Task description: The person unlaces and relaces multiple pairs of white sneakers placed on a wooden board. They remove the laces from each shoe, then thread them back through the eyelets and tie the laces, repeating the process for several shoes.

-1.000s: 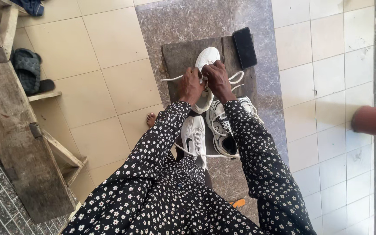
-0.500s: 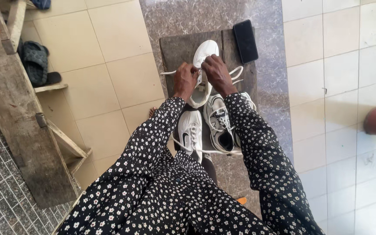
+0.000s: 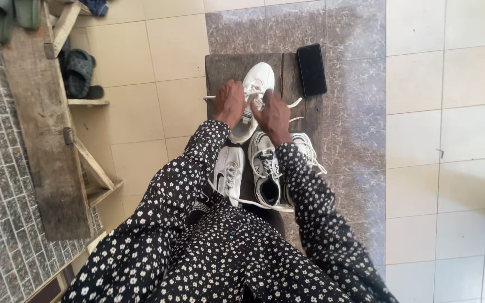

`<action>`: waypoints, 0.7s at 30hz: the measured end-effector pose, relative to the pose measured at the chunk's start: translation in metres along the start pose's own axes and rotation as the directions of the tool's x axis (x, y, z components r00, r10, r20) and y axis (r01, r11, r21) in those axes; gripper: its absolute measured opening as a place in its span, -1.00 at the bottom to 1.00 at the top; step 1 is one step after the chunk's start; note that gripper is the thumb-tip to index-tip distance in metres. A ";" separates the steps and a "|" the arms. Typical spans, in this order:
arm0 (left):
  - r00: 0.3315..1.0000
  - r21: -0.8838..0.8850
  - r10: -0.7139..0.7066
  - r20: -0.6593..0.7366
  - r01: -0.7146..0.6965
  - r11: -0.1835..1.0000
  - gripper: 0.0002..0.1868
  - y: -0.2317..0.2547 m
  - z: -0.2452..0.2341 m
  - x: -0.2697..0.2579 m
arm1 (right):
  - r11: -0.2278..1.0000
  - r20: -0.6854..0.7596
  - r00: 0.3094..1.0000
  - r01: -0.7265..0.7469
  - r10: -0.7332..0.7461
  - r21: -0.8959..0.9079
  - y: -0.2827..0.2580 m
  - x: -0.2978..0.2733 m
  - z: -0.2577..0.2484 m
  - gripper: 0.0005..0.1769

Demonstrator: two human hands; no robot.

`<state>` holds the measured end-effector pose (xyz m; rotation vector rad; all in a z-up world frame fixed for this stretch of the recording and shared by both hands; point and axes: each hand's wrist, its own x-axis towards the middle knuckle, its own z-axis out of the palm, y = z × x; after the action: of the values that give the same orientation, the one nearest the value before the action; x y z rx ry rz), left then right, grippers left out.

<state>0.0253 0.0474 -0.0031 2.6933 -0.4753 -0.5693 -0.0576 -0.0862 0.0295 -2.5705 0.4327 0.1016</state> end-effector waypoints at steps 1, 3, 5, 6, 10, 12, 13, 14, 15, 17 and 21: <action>0.999 0.018 -0.016 0.034 0.016 1.000 -0.87 0.001 0.004 -0.006 | 0.999 0.126 0.992 0.004 0.001 -0.035 0.004 -0.012 0.008 -0.46; 0.999 0.019 -0.043 0.031 0.043 0.999 -0.84 0.002 0.008 -0.010 | 0.999 0.181 0.983 0.025 -0.017 -0.044 0.016 -0.027 0.028 -0.48; 0.998 -0.016 -0.055 -0.026 0.055 0.998 -0.74 0.000 0.009 -0.015 | 0.999 0.046 0.998 0.036 -0.036 0.009 0.028 -0.035 0.051 -0.58; 0.999 0.004 0.005 -0.054 -0.005 1.000 -0.77 -0.005 0.008 -0.018 | 0.988 -0.025 0.988 0.154 -0.154 -0.015 0.034 -0.035 0.063 -0.61; 0.971 0.137 0.222 -0.093 -0.208 0.969 -0.77 -0.016 0.010 -0.042 | 0.989 -0.126 0.987 0.115 -0.103 0.097 0.057 -0.041 0.098 -0.58; 0.955 0.252 0.291 -0.064 -0.267 0.930 -0.79 -0.029 0.003 -0.058 | 0.982 -0.143 0.990 0.008 0.019 0.188 0.059 -0.035 0.108 -0.54; 0.948 0.316 0.317 -0.032 -0.291 0.903 -0.84 -0.039 -0.002 -0.072 | 0.981 -0.194 0.981 0.025 0.012 0.190 0.056 -0.032 0.112 -0.55; 0.940 0.378 0.340 0.002 -0.316 0.870 -0.89 -0.050 -0.009 -0.089 | 0.981 -0.244 0.970 0.042 0.006 0.192 0.052 -0.030 0.113 -0.56; 0.932 0.412 0.350 0.094 -0.356 0.838 -0.90 -0.062 -0.013 -0.111 | 0.981 -0.262 0.965 0.054 -0.004 0.185 0.053 -0.036 0.113 -0.55; 0.857 0.468 0.493 0.149 -0.500 0.729 -0.83 -0.092 -0.024 -0.164 | 0.982 -0.305 0.952 0.084 -0.029 0.168 0.056 -0.045 0.105 -0.53; 0.787 0.289 0.353 0.506 -0.540 0.791 -0.78 -0.169 -0.054 -0.276 | 0.809 0.074 0.942 -0.320 0.328 0.492 0.040 -0.033 0.097 -0.47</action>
<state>-0.1468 0.3184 0.0657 2.6520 -1.4921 -1.0082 -0.1007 -0.0588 -0.0682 -1.9678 0.7917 0.0788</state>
